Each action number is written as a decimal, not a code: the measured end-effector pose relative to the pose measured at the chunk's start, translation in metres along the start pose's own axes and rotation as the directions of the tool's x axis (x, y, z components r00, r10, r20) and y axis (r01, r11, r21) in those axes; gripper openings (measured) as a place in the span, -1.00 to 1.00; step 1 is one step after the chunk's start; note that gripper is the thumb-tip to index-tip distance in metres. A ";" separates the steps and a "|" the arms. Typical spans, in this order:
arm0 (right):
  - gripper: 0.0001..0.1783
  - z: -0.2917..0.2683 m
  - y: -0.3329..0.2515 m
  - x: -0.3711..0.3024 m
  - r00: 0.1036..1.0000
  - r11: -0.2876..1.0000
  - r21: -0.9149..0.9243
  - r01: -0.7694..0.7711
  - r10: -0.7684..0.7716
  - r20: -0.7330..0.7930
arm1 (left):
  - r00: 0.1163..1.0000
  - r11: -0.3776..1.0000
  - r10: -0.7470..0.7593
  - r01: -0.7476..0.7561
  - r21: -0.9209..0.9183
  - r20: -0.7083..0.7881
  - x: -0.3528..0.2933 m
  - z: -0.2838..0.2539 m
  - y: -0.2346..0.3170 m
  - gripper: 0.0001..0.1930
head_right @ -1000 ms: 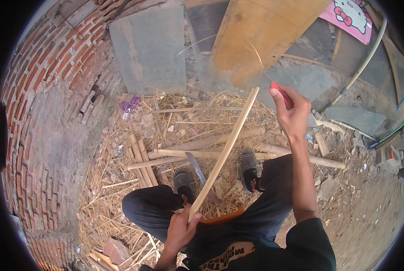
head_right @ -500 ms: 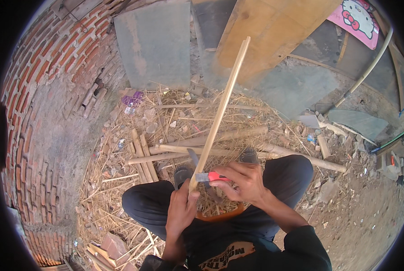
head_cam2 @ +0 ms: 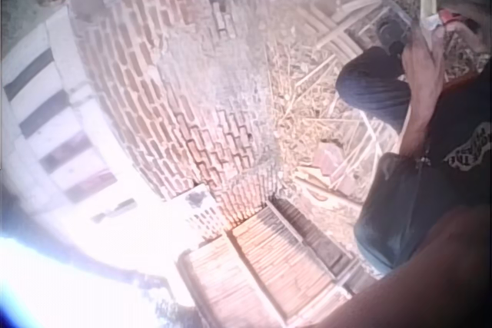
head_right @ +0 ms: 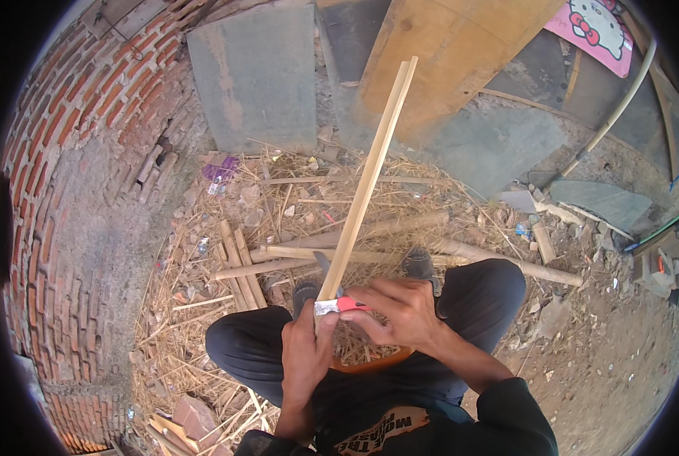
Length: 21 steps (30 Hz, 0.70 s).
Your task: The person sits on the ground and uses a red utility knife to shave thin strips from a long piece of light-colored wood. They hold the wood with their left hand and carefully scrape the surface with the knife in their right hand, creating wood shavings that fall to the ground.
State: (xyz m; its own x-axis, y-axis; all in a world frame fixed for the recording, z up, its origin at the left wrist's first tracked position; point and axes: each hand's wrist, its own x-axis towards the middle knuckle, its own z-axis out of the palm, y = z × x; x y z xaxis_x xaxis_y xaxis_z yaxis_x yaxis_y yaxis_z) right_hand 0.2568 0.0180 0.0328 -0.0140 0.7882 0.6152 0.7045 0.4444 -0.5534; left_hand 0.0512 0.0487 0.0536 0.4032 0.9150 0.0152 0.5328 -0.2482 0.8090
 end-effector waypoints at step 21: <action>-0.68 -0.115 0.125 0.065 0.748 0.882 0.045 -0.468 0.423 -0.512 | 0.968 0.982 -0.162 0.139 0.126 0.192 -0.068 -0.011 -0.046 -0.59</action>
State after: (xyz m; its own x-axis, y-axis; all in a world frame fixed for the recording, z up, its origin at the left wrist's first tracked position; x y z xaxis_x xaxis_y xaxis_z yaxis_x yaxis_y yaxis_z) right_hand 0.4260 0.0761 0.0685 0.6508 0.5592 0.5136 0.5965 0.0420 -0.8015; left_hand -0.0088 0.0017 0.0220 0.4473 0.8646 -0.2290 0.6733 -0.1570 0.7225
